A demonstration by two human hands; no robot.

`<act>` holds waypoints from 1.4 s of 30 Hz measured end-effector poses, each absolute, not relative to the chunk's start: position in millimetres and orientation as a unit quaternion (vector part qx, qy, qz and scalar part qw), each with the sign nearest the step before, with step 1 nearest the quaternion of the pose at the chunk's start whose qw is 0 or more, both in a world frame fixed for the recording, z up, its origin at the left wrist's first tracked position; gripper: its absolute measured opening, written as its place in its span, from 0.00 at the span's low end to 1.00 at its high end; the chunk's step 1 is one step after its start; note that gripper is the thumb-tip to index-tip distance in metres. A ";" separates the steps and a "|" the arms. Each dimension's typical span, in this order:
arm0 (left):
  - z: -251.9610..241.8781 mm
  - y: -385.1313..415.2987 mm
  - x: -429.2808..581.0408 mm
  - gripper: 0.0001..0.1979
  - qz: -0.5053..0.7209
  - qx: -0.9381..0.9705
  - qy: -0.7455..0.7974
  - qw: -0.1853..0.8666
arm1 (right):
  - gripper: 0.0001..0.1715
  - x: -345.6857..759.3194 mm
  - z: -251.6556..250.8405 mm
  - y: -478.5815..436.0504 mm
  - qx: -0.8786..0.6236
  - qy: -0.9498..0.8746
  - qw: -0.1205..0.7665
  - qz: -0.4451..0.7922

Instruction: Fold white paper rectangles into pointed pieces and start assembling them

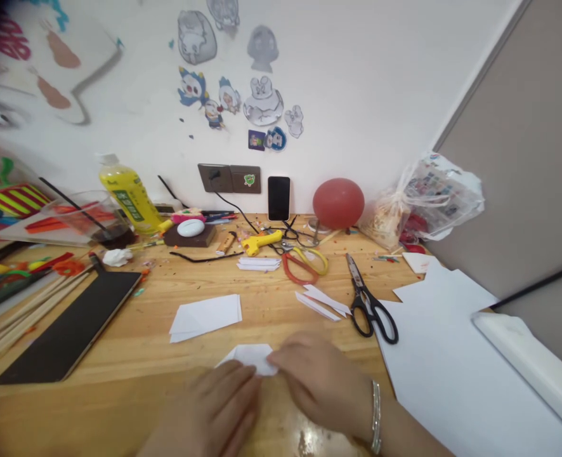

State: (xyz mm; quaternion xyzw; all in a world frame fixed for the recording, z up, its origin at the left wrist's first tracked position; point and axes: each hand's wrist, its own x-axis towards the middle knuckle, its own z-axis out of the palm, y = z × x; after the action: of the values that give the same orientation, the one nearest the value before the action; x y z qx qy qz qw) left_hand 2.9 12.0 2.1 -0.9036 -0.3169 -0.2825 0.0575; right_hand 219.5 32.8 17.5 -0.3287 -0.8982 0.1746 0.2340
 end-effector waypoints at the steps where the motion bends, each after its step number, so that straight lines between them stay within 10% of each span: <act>1: -4.7 8.7 6.2 0.13 -0.271 -0.905 -0.314 0.098 | 0.21 216.1 18.2 30.0 -0.321 -0.899 0.235 0.183; 42: -3.9 28.0 -8.6 0.15 -0.233 -0.918 -0.290 0.139 | 0.18 209.9 5.6 36.3 -0.310 -0.921 0.233 -0.020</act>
State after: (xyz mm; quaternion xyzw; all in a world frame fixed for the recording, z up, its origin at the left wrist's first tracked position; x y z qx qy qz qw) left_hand -8.6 28.0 -3.9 -0.9179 -0.2896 -0.2328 0.1391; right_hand 209.9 36.3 5.6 -0.3101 -0.9214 -0.0203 0.2334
